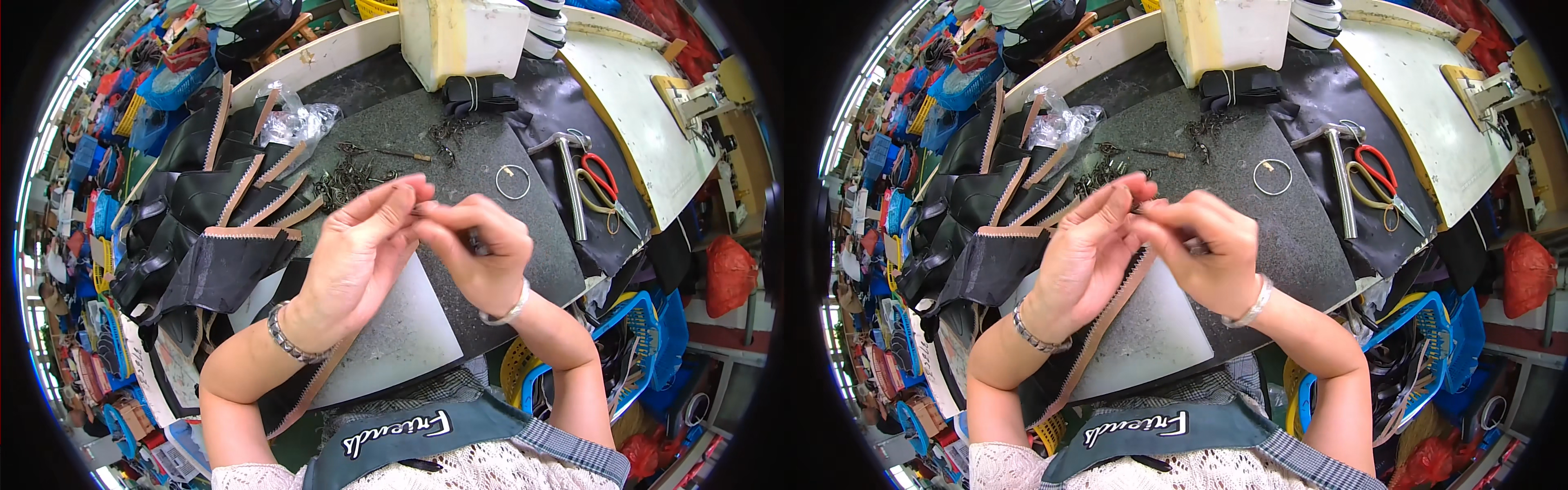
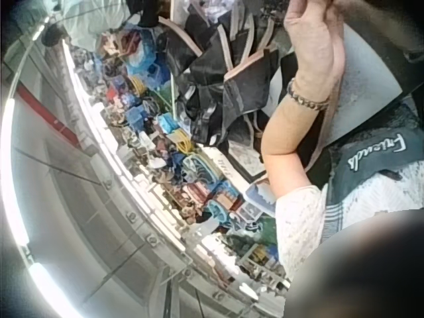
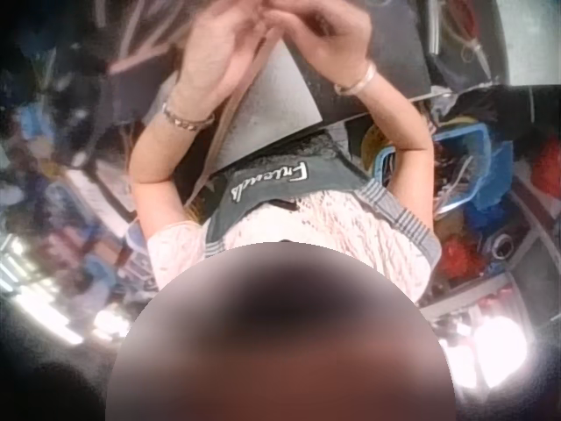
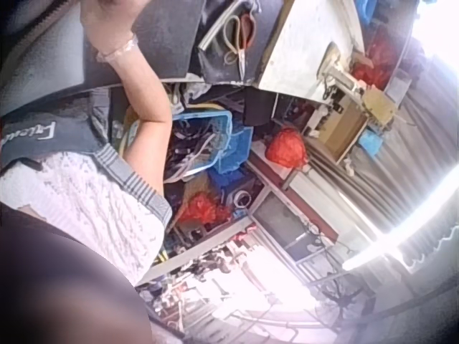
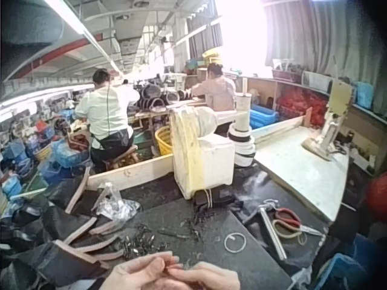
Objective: The recorder is assembling metal buckles and prongs onto leather shoe straps at a factory workstation.
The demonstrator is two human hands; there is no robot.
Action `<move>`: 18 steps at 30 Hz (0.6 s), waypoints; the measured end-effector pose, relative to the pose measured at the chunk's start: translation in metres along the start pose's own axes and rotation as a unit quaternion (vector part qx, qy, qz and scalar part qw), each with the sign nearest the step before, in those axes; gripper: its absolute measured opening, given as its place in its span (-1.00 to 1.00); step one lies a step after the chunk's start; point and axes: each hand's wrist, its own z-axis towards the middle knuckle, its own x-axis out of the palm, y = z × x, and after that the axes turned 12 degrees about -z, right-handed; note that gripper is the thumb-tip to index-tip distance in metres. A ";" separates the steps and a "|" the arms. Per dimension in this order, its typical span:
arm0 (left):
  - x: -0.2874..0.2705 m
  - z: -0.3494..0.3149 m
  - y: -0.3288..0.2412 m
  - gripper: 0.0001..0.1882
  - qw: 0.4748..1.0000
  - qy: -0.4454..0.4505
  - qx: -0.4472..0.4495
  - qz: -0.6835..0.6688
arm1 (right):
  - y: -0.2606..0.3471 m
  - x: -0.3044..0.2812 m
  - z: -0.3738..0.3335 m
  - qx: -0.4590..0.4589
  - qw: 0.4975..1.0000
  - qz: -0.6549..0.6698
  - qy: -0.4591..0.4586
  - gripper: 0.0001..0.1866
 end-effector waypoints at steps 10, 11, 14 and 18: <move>-0.014 0.003 -0.014 -0.67 0.969 0.095 -0.012 0.227 | -0.004 -0.029 0.003 0.067 0.980 -0.023 0.188 -0.37; -0.012 0.002 -0.012 -0.70 0.968 0.080 -0.012 0.236 | -0.003 -0.027 0.004 0.039 0.982 -0.017 0.185 -0.38; -0.014 -0.001 -0.009 -0.82 0.968 0.064 -0.013 0.244 | -0.005 -0.025 0.001 0.004 0.984 -0.008 0.177 -0.43; -0.010 -0.002 -0.014 -0.85 0.935 0.012 -0.101 0.341 | -0.007 -0.027 -0.003 -0.037 0.985 -0.054 0.157 -0.40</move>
